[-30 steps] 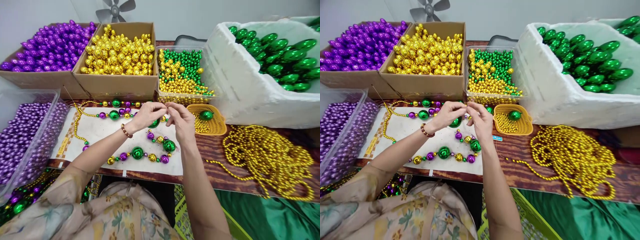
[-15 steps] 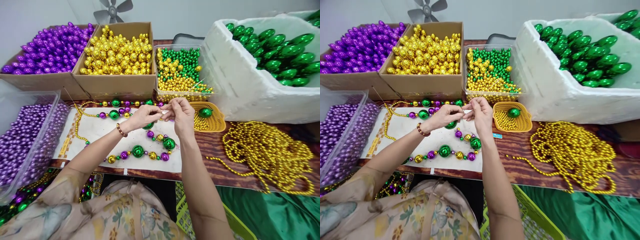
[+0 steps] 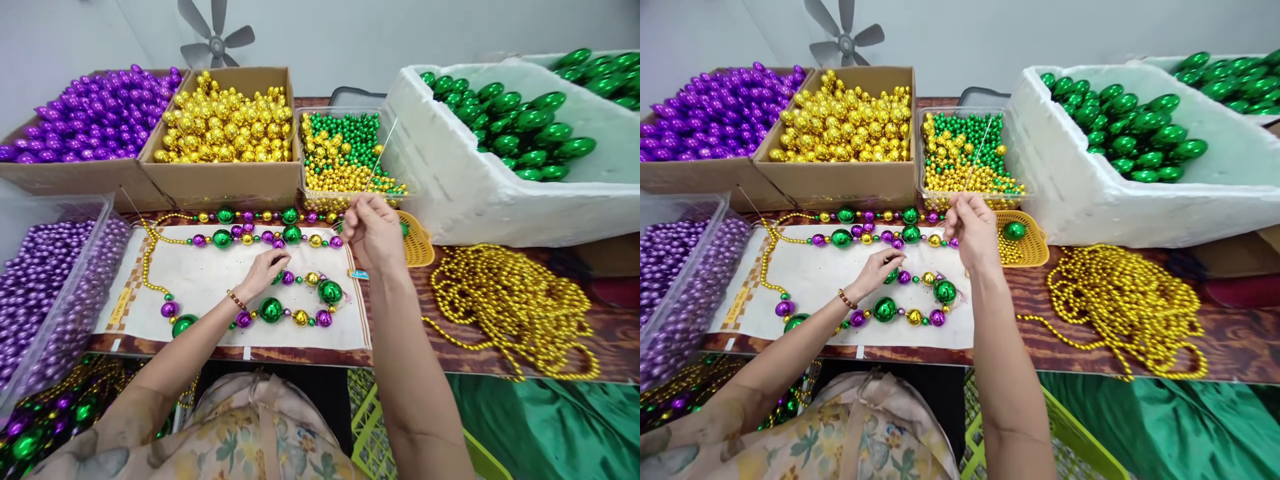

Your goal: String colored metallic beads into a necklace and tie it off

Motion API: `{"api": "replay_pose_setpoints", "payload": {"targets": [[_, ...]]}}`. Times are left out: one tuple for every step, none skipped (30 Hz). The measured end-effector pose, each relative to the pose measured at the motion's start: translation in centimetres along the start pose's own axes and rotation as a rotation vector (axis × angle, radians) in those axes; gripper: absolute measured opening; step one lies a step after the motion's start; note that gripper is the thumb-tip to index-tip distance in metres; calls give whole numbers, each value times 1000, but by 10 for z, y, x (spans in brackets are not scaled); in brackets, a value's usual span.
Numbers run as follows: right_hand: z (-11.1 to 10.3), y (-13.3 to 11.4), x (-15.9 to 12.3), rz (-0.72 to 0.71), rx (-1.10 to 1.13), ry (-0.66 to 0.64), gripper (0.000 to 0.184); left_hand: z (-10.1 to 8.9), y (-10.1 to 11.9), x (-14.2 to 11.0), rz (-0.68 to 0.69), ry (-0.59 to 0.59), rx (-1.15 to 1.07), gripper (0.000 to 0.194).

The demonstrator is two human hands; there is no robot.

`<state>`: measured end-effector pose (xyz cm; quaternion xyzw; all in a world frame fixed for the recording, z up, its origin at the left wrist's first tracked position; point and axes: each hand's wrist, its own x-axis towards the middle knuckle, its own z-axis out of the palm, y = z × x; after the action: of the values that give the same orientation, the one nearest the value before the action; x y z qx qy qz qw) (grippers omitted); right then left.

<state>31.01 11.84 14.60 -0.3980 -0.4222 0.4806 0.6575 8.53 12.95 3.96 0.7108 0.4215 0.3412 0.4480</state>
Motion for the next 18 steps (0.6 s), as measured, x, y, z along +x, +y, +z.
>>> {"api": "replay_pose_setpoints", "payload": {"targets": [[-2, -7, 3, -43, -30, 23, 31, 1, -1, -2, 15, 5, 24, 17], [-3, -14, 5, -86, -67, 46, 29, 1, -1, -4, 33, 15, 60, 16], [-4, -21, 7, -127, -106, 69, 27, 1, 0, -4, 52, 25, 115, 16], [-6, -27, 8, -167, -137, 95, 26, 1, 1, -5, 66, 32, 188, 17], [-6, -33, 8, -202, -164, 115, 25, 1, 3, -4, 71, 31, 272, 18], [-7, -38, 7, -231, -189, 129, 24, 1, 5, -4, 66, 21, 360, 20], [-8, -42, 5, -256, -213, 143, 24, 2, 6, -2, 52, 4, 442, 21], [-9, -45, 3, -279, -237, 157, 24, 3, 8, -1, 33, -17, 509, 23], [-10, -48, 0, -301, -267, 176, 25, 5, 9, 1, 12, -38, 558, 24], [-11, -51, -3, -318, -301, 200, 26, 8, 10, 2, -7, -55, 585, 25], [-11, -54, -7, -331, -335, 229, 26, 11, 10, 4, -20, -72, 596, 26], [-10, -57, -11, -340, -363, 256, 27, 16, 11, 5, -24, -89, 593, 26], [-9, -60, -16, -350, -382, 274, 27, 20, 11, 6, -18, -111, 579, 26], [-7, -62, -20, -362, -387, 282, 28, 25, 11, 7, -6, -135, 560, 26], [-5, -64, -24, -368, -380, 273, 26, 30, 11, 6, 7, -159, 540, 25], [-3, -64, -27, -369, -369, 252, 24, 34, 12, 5, 14, -182, 527, 24], [-1, -64, -30, -366, -358, 225, 22, 37, 12, 3, 7, -197, 528, 23], [-1, -63, -33, -356, -352, 199, 19, 39, 13, 1, -12, -204, 545, 23]]}}
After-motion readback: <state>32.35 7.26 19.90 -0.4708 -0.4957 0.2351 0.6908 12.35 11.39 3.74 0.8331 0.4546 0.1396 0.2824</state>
